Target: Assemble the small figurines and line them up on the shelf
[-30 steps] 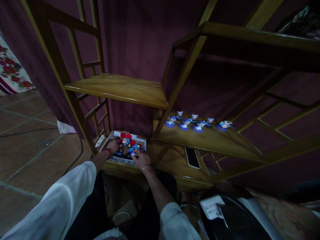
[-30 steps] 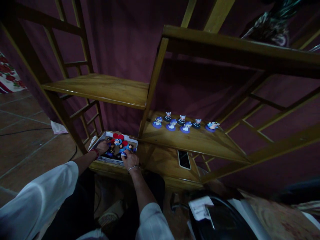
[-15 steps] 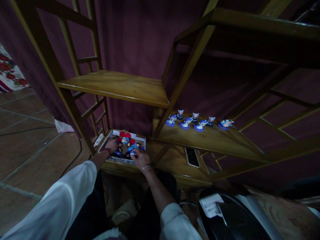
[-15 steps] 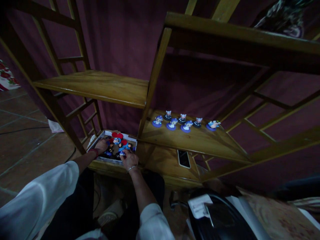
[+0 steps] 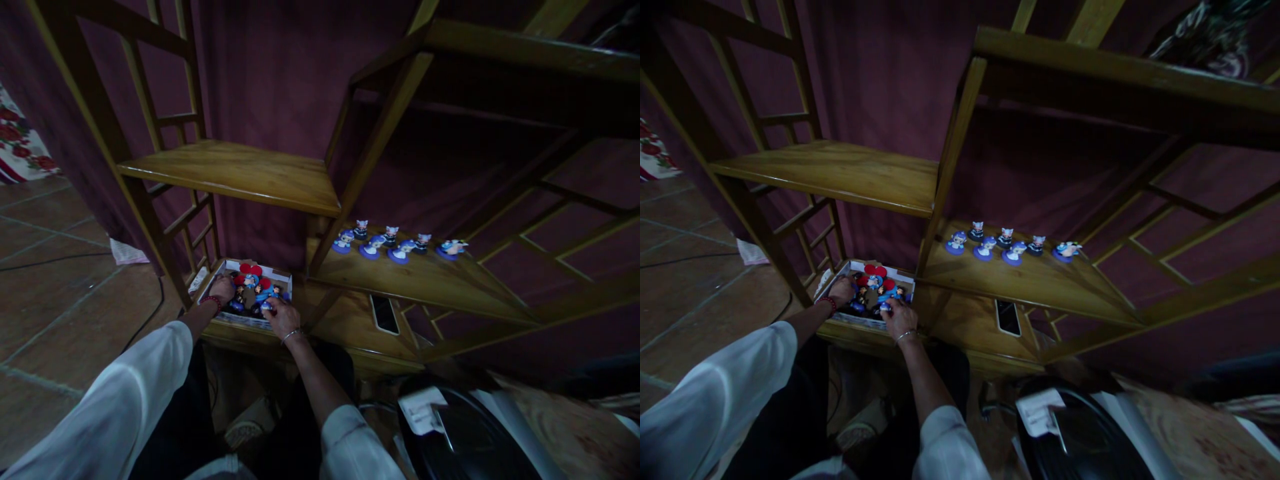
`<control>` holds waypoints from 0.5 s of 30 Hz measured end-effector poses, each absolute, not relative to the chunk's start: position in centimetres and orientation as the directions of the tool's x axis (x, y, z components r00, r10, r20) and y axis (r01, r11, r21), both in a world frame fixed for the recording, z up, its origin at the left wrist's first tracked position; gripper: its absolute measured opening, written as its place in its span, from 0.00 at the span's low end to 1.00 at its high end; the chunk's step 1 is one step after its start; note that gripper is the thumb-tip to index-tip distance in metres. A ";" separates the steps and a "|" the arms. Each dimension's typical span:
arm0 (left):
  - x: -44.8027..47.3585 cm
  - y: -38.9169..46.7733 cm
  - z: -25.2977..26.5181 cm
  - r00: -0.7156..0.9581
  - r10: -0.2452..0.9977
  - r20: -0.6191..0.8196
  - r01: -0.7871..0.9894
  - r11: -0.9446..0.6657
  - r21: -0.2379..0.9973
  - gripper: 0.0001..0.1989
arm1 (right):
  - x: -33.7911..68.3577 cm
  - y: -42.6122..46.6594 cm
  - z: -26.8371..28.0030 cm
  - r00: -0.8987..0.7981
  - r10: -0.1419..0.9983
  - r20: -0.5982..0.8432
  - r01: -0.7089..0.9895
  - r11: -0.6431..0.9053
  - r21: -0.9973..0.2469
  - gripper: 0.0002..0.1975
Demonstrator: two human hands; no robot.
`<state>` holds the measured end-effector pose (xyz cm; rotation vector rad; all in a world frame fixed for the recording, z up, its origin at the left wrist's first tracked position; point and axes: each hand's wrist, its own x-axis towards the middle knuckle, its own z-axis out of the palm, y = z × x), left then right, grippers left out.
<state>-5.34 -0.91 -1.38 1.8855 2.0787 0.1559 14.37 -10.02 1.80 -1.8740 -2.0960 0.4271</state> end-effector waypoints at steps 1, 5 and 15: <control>-5.3 -0.9 -1.4 -0.076 0.981 -0.179 0.945 0.128 0.300 0.14 | 14.4 -10.0 1.8 -0.110 0.994 0.029 0.903 0.112 -0.414 0.12; -5.2 -1.1 -1.1 -0.095 0.968 -0.233 0.936 0.166 0.310 0.15 | 14.4 -10.0 1.7 -0.115 0.992 0.045 0.897 0.123 -0.424 0.12; -5.0 -2.3 0.7 -0.054 0.964 -0.259 0.944 0.134 0.302 0.15 | 14.3 -10.0 1.8 -0.111 0.993 0.028 0.894 0.112 -0.434 0.12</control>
